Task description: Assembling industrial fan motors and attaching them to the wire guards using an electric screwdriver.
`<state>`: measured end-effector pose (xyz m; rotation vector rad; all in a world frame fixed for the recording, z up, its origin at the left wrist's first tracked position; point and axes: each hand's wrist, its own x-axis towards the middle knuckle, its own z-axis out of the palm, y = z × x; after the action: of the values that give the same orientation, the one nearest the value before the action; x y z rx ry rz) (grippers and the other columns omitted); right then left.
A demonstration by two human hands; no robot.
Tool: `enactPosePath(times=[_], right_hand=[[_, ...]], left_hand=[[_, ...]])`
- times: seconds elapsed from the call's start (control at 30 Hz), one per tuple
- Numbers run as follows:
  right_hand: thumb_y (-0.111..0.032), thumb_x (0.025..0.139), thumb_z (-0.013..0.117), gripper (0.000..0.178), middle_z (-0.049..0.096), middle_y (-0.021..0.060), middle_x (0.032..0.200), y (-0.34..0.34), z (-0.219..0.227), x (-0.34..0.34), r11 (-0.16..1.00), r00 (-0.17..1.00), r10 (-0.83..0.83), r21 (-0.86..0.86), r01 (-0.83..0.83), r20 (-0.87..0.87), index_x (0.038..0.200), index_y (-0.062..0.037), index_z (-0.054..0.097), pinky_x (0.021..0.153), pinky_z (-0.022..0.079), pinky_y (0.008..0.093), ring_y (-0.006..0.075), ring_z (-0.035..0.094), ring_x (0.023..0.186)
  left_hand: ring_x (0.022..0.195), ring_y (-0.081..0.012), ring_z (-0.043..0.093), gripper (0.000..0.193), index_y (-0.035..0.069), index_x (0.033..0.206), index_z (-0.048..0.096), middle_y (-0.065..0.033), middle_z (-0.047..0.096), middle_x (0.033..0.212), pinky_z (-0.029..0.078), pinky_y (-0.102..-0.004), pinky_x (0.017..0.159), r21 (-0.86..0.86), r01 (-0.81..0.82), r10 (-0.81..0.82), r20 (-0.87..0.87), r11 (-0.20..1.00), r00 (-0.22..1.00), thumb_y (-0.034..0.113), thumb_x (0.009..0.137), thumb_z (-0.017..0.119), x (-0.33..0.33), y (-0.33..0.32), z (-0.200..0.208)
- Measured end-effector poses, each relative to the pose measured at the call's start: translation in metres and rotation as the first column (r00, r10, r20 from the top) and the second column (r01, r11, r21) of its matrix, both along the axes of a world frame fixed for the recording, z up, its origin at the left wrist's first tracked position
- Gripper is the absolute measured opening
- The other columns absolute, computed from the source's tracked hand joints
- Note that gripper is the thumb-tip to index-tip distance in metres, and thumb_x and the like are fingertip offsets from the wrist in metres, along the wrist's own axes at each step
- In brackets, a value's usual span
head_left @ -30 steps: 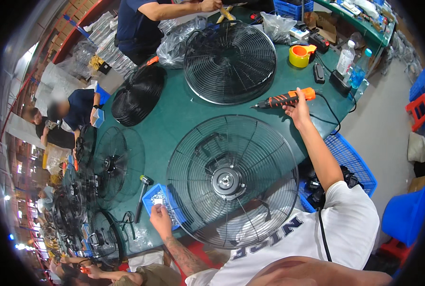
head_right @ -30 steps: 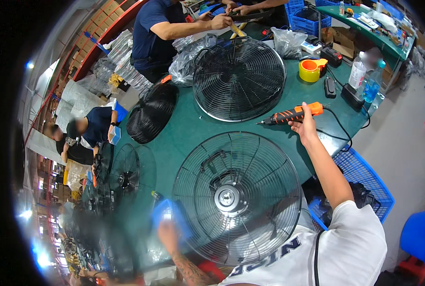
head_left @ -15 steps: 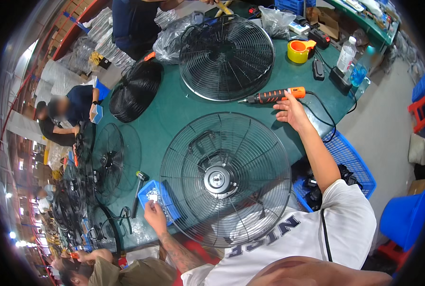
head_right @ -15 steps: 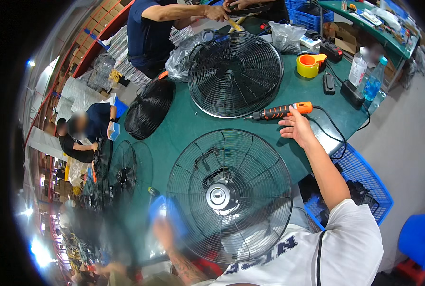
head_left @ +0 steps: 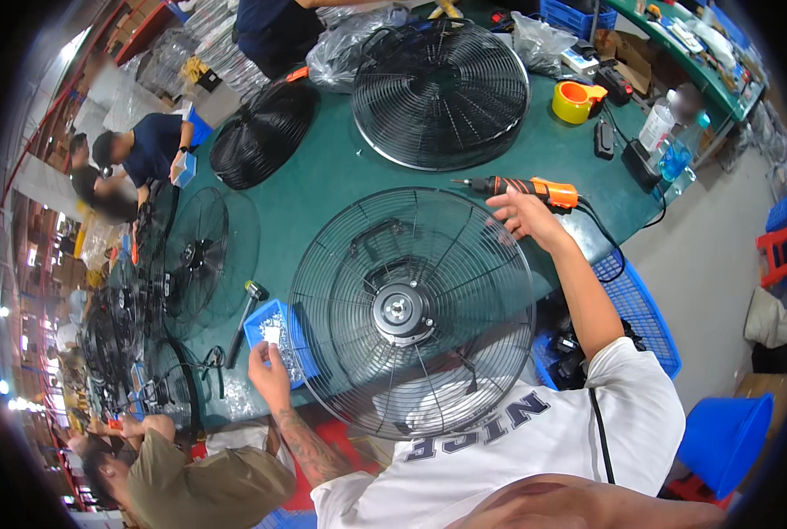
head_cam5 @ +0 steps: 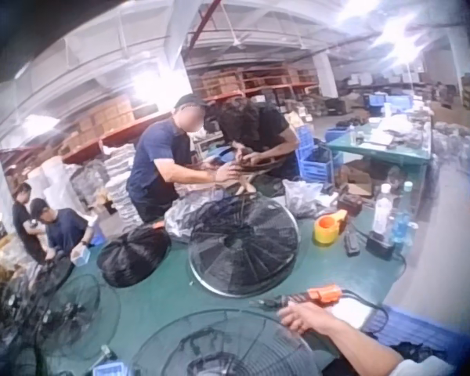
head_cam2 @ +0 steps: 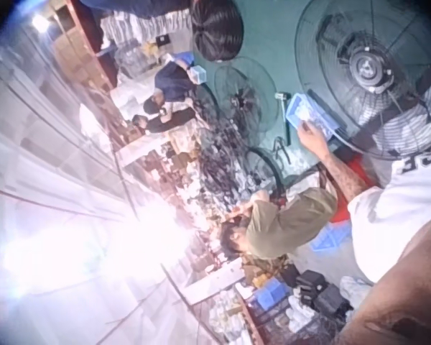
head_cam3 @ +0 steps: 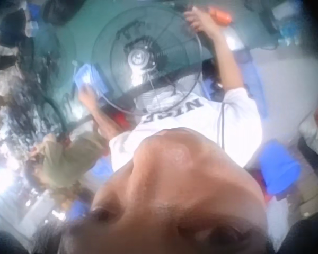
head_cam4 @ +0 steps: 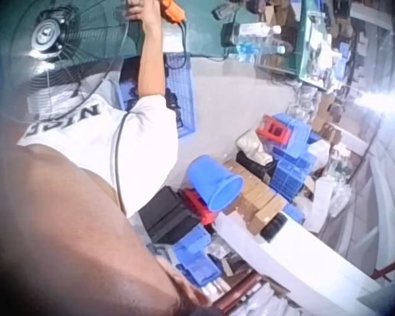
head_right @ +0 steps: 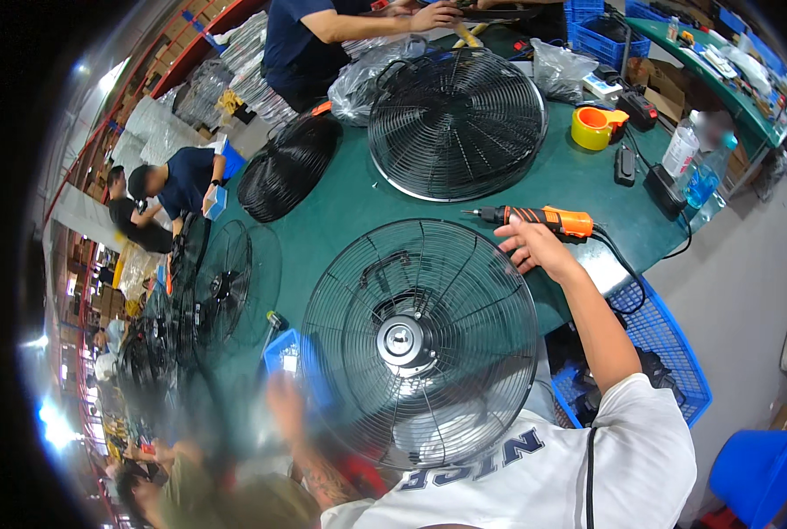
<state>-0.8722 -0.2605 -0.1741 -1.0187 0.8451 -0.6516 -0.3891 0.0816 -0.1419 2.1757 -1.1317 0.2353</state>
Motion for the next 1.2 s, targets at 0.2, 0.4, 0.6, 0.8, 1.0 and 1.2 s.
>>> enactPosePath(times=[0.2,0.4,0.6,0.8,1.0,1.2], right_hand=[[-0.047,0.097,0.054,0.065,0.072,0.0211,0.102,0.02,0.022,0.013,0.928,0.935,0.353,-0.11,-0.356,-0.044,0.141,0.001,0.05,0.057,0.058,0.0305,0.0208,0.071,0.068],[-0.037,0.088,0.058,0.068,0.073,0.0211,0.092,0.021,0.025,0.017,0.933,0.934,0.358,-0.047,-0.357,0.02,0.138,0.0086,0.049,0.055,0.057,0.0288,0.0204,0.069,0.06],[-0.041,0.089,0.059,0.073,0.072,0.0214,0.089,0.02,0.014,0.024,0.94,0.944,0.329,-0.104,-0.325,0.028,0.139,0.0104,0.047,0.054,0.056,0.0271,0.0168,0.067,0.058],[-0.051,0.098,0.047,0.072,0.072,0.0192,0.091,0.029,0.006,0.026,0.954,0.95,0.298,-0.05,-0.295,0.095,0.14,0.0077,0.049,0.058,0.056,0.0299,0.0177,0.066,0.062],[-0.067,0.101,0.027,0.085,0.071,0.0157,0.092,0.028,0.005,0.024,0.964,0.936,0.267,-0.064,-0.259,0.228,0.145,0.0034,0.045,0.063,0.055,0.0301,0.0181,0.065,0.067],[-0.047,0.107,0.038,0.062,0.07,0.0128,0.091,0.035,-0.009,0.026,0.989,0.98,0.142,-0.066,-0.134,0.139,0.139,0.0039,0.049,0.057,0.054,0.029,0.0175,0.064,0.063]], left_hand=[[0.074,-0.0185,0.062,0.028,-0.005,0.112,0.063,-0.0109,0.068,0.088,0.051,-0.0315,0.07,-0.133,-0.127,0.105,-0.158,0.983,0.982,0.02,0.099,0.062,-0.08,0.017,0.026],[0.071,-0.0195,0.07,0.043,0.0,0.137,0.045,-0.0168,0.069,0.099,0.055,-0.0278,0.059,-0.184,-0.077,-0.151,-0.937,0.98,0.315,0.028,0.105,0.052,-0.137,0.037,0.016],[0.101,-0.0388,0.071,0.05,-0.001,0.14,0.041,-0.031,0.064,0.121,0.062,-0.0408,0.074,-0.373,-0.075,-0.379,-0.92,0.925,-0.095,0.035,0.105,0.037,-0.132,0.037,-0.001],[0.101,-0.045,0.07,0.054,-0.001,0.139,0.043,-0.0368,0.06,0.124,0.063,-0.0454,0.073,-0.373,-0.134,-0.392,-0.902,0.918,-0.181,0.028,0.094,0.05,-0.128,0.036,0.014],[0.1,-0.0469,0.07,0.05,-0.007,0.135,0.042,-0.0384,0.061,0.119,0.064,-0.0458,0.072,-0.427,-0.207,-0.459,-0.878,0.88,-0.139,0.018,0.092,0.047,-0.114,0.041,0.069],[0.105,-0.0447,0.068,0.046,-0.002,0.132,0.048,-0.0332,0.062,0.123,0.062,-0.0469,0.076,-0.608,-0.273,-0.574,-0.794,0.746,0.199,0.023,0.093,0.05,-0.027,0.043,0.12]])
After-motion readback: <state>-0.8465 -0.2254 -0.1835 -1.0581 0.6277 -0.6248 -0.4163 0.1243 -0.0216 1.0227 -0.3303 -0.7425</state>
